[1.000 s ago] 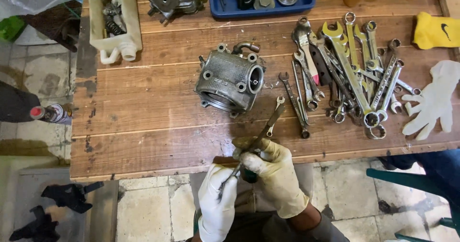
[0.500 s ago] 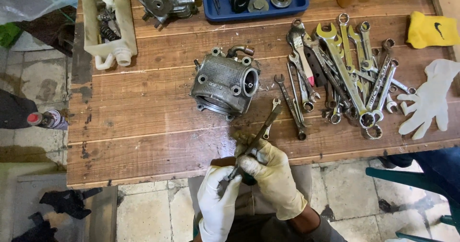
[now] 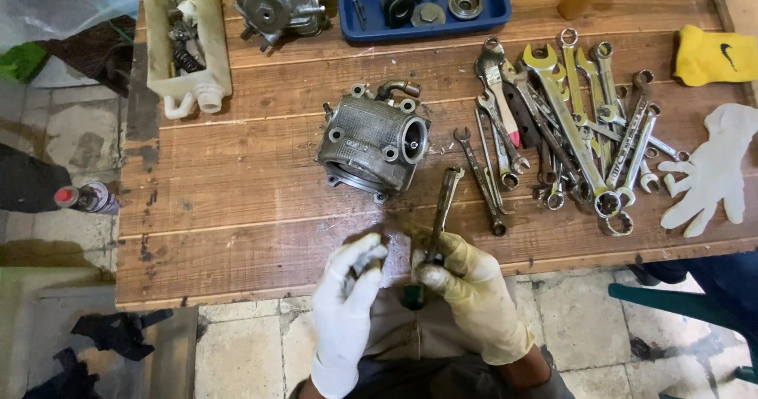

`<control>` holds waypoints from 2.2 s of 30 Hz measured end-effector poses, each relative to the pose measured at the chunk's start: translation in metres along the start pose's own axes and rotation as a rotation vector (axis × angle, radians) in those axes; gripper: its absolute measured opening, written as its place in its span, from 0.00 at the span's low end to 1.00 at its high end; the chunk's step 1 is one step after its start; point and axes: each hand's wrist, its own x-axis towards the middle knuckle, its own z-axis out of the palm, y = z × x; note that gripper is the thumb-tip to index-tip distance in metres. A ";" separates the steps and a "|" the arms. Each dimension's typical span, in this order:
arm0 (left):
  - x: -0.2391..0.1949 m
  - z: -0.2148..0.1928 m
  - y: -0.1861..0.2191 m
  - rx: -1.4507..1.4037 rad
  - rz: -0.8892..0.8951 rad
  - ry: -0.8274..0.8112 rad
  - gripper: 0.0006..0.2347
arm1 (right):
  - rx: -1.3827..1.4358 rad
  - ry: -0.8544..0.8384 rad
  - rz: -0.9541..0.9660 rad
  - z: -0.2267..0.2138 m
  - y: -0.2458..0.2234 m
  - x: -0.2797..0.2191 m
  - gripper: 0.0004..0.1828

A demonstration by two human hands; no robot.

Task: Loosening bolts and inspecting the internal components of a motorcycle engine cylinder head using wrenches and a screwdriver.

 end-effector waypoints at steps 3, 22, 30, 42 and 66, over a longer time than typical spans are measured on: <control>0.016 0.004 0.023 0.002 -0.068 -0.054 0.17 | 0.025 -0.038 0.058 -0.004 -0.002 -0.006 0.26; 0.042 0.034 0.041 -0.325 -0.314 -0.174 0.02 | 0.122 -0.281 0.127 -0.022 0.005 -0.017 0.18; 0.044 0.038 0.036 -0.373 -0.172 0.004 0.04 | 0.474 -0.198 0.246 -0.007 0.017 -0.022 0.21; 0.039 0.043 0.037 -0.413 -0.005 0.127 0.04 | 0.358 0.080 0.450 -0.015 0.057 -0.034 0.18; 0.040 0.051 0.046 -0.387 0.065 0.104 0.04 | 0.630 0.324 0.183 -0.017 0.076 -0.030 0.13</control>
